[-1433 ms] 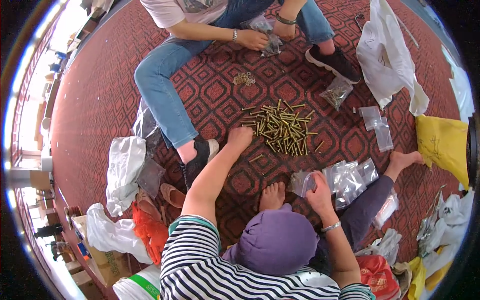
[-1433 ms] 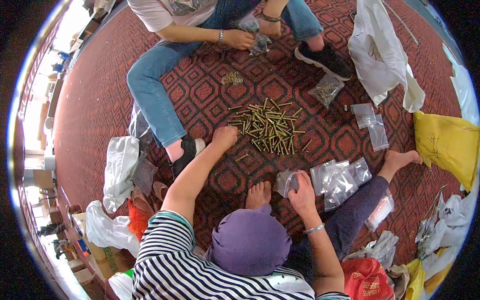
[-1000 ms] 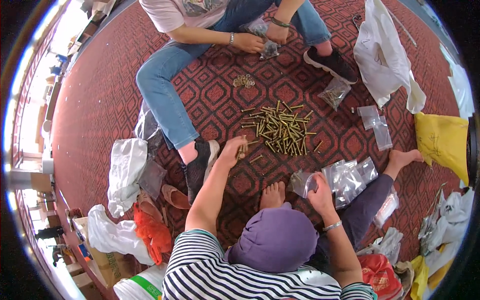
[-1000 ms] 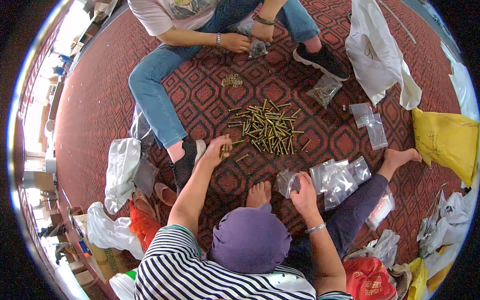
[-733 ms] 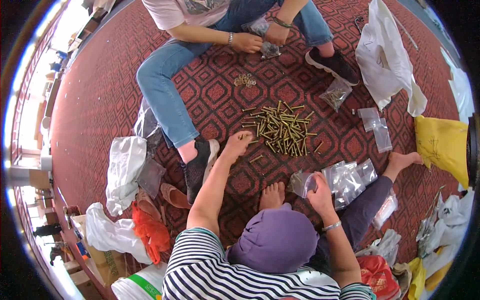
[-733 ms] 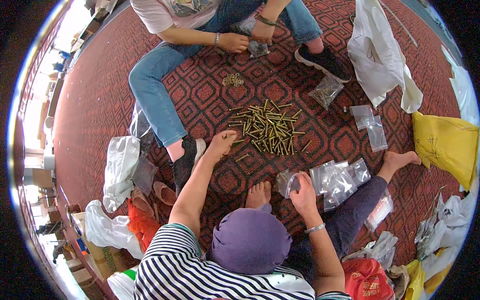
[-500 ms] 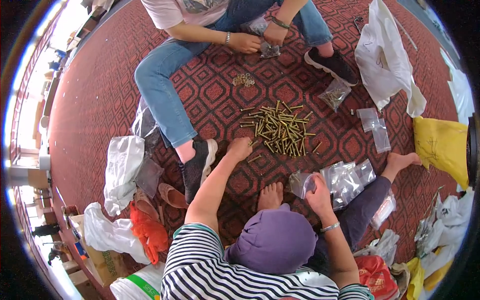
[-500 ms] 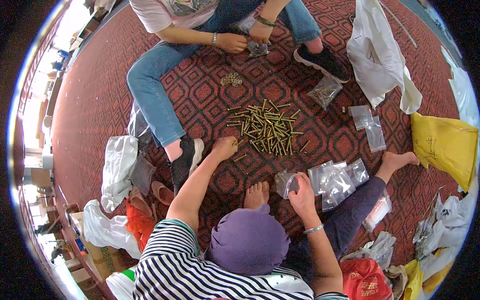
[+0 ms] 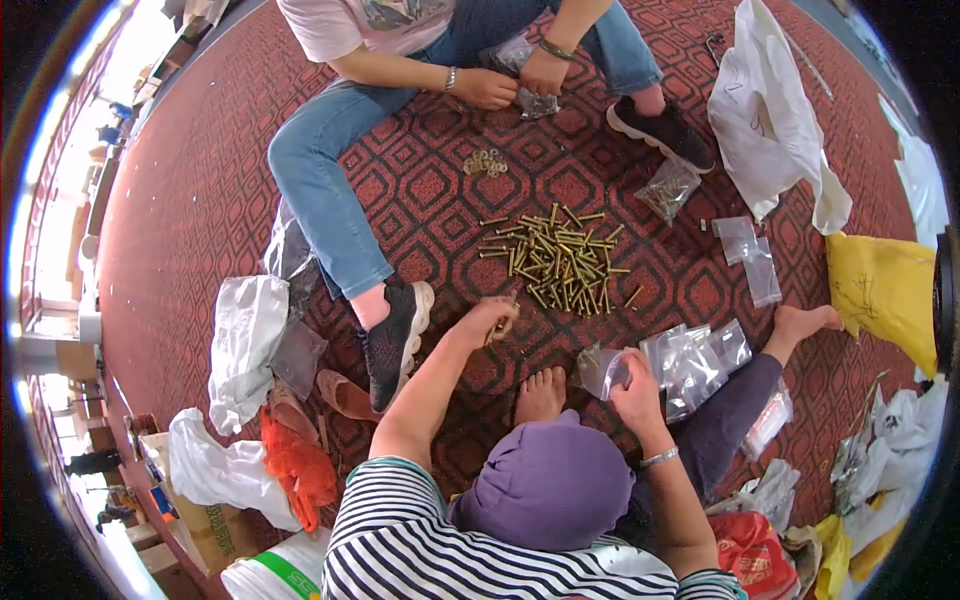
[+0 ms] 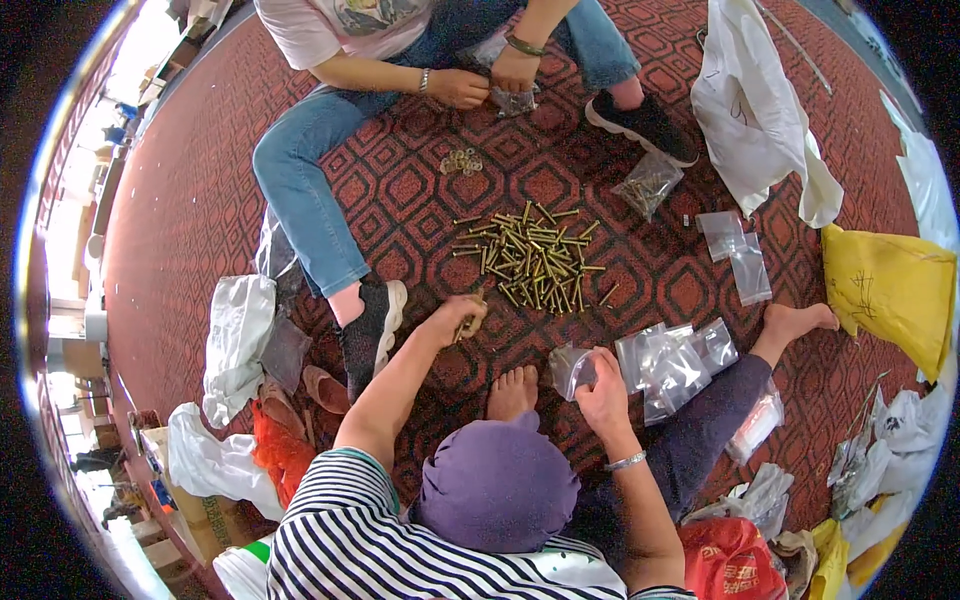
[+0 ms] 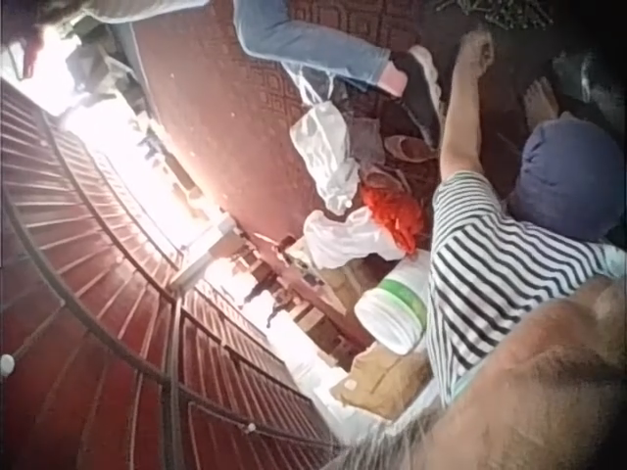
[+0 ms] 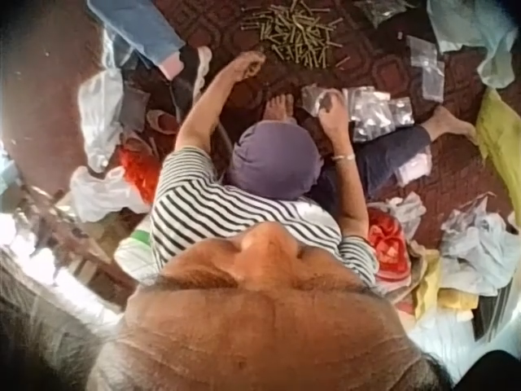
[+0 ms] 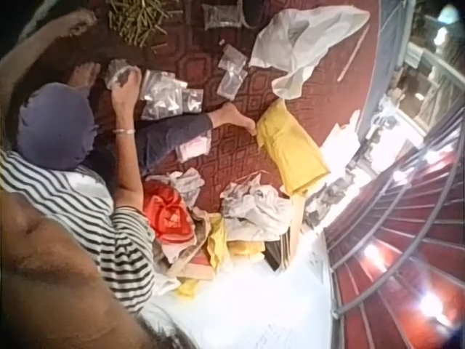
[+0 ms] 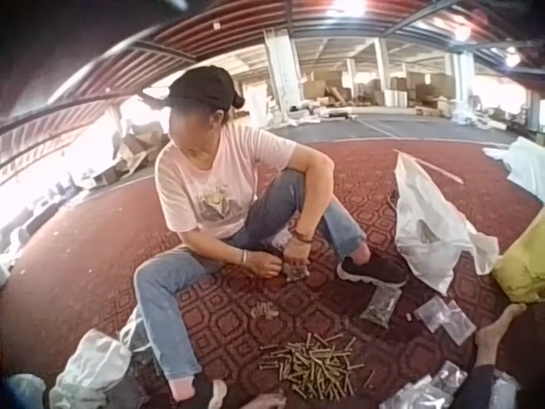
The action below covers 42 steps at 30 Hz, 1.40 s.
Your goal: Sorting small wooden sticks and placing them into clear plastic bags.
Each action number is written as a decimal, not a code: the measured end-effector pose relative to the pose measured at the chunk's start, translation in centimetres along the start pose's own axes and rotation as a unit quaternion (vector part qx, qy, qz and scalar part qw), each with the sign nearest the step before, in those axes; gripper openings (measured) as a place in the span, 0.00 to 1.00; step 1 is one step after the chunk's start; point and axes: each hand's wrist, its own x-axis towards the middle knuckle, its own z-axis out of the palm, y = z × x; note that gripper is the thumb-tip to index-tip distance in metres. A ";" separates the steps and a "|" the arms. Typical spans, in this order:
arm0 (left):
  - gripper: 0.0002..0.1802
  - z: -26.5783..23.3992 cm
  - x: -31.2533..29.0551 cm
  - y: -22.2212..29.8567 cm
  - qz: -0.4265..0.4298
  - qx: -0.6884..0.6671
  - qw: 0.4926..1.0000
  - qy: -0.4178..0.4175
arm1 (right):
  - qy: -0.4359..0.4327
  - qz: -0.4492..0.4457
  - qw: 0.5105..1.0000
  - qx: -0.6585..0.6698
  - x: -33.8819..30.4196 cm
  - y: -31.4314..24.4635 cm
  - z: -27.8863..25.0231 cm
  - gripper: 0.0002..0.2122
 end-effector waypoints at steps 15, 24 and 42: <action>0.12 -4.9 4.4 4.9 0.085 0.559 0.770 0.296 | -0.037 -0.027 0.998 -0.051 0.7 -1.2 -0.1 0.15; 0.14 -1.5 1.4 5.8 0.040 0.558 0.793 0.240 | -0.034 -0.041 0.996 -0.068 1.7 0.3 -1.0 0.13; 0.05 7.4 -6.5 10.2 -0.041 0.013 0.997 -0.064 | 0.056 -0.071 0.996 0.003 0.6 -0.9 0.0 0.17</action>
